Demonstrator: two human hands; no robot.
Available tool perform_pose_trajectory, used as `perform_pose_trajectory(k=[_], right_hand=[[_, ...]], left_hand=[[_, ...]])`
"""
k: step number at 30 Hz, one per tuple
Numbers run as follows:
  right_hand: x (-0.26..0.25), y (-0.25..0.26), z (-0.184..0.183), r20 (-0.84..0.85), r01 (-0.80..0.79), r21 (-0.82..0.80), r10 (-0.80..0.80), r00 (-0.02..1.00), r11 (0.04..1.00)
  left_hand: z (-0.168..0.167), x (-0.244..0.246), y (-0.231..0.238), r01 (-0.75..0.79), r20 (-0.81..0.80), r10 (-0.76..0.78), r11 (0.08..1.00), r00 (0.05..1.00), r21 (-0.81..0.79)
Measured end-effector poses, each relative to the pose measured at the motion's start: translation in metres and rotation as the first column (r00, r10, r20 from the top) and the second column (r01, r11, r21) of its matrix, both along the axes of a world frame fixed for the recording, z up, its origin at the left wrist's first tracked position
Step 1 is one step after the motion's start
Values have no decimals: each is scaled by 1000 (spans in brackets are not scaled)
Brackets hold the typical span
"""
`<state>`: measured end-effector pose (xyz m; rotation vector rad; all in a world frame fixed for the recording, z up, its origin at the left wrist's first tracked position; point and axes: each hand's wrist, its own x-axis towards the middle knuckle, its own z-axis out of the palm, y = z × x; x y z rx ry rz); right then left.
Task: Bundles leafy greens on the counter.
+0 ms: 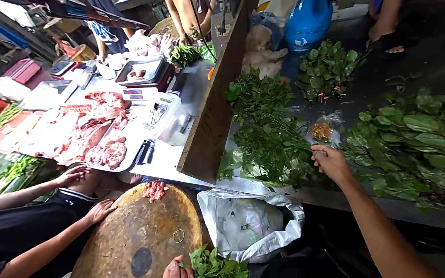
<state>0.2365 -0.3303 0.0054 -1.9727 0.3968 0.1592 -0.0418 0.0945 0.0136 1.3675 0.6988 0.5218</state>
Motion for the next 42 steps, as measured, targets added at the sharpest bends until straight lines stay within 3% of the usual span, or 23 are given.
perform_pose_trajectory(k=[2, 4, 7, 9, 11, 13, 15, 16, 19, 21, 25, 29, 33, 35, 37, 39, 42], right_hand=[[-3, -12, 11, 143, -6, 134, -13, 990, 991], [-4, -23, 25, 264, -113, 238, 48, 963, 965], [7, -34, 51, 391, -226, 288, 101, 915, 931], [23, -38, 63, 429, -211, 344, 47, 902, 915], [47, -42, 60, 374, -129, 434, -48, 926, 892], [70, -47, 42, 227, -39, 510, -91, 970, 859], [82, -47, 29, 168, -21, 580, -94, 981, 814], [84, -46, 27, 172, -32, 603, -91, 981, 797], [77, -31, 19, 146, -20, 554, -73, 987, 832], [70, -2, 37, 259, -218, 482, 100, 961, 848], [41, 35, 95, 493, -556, 205, 406, 770, 806], [-9, 82, 146, 623, -788, -34, 630, 464, 615], [-47, 123, 175, 681, -939, -42, 697, 223, 341], [-64, 145, 178, 683, -974, 54, 703, 198, 221], [-73, 168, 170, 654, -978, 122, 727, 208, 170], [-74, 189, 154, 606, -969, 114, 758, 243, 220], [-67, 210, 123, 564, -922, 68, 748, 350, 381]], left_hand=[[5, 9, -5, -68, 102, 55, 989, 993, 134], [20, 20, -7, -113, 209, 65, 968, 976, 226], [47, 36, -10, -150, 297, 55, 940, 953, 307], [65, 46, -14, -209, 327, 85, 907, 941, 365], [77, 54, -15, -281, 363, 110, 842, 925, 461], [83, 57, -9, -350, 385, 121, 711, 915, 610], [93, 59, 0, -411, 431, 116, 592, 895, 693], [99, 60, 4, -435, 474, 94, 578, 876, 690], [123, 66, 15, -402, 545, 15, 691, 839, 600], [133, 71, 26, -359, 521, 64, 795, 851, 489], [125, 87, 30, -282, 388, 170, 926, 906, 253], [114, 99, 18, -97, 367, 40, 986, 929, 139], [101, 117, -6, 66, 323, -97, 992, 941, 106], [98, 124, -19, 89, 266, -116, 990, 957, 111], [96, 134, -33, 109, 237, -124, 991, 964, 77], [95, 143, -47, 132, 209, -135, 991, 969, 31], [91, 150, -67, 195, 137, -188, 980, 972, -41]])
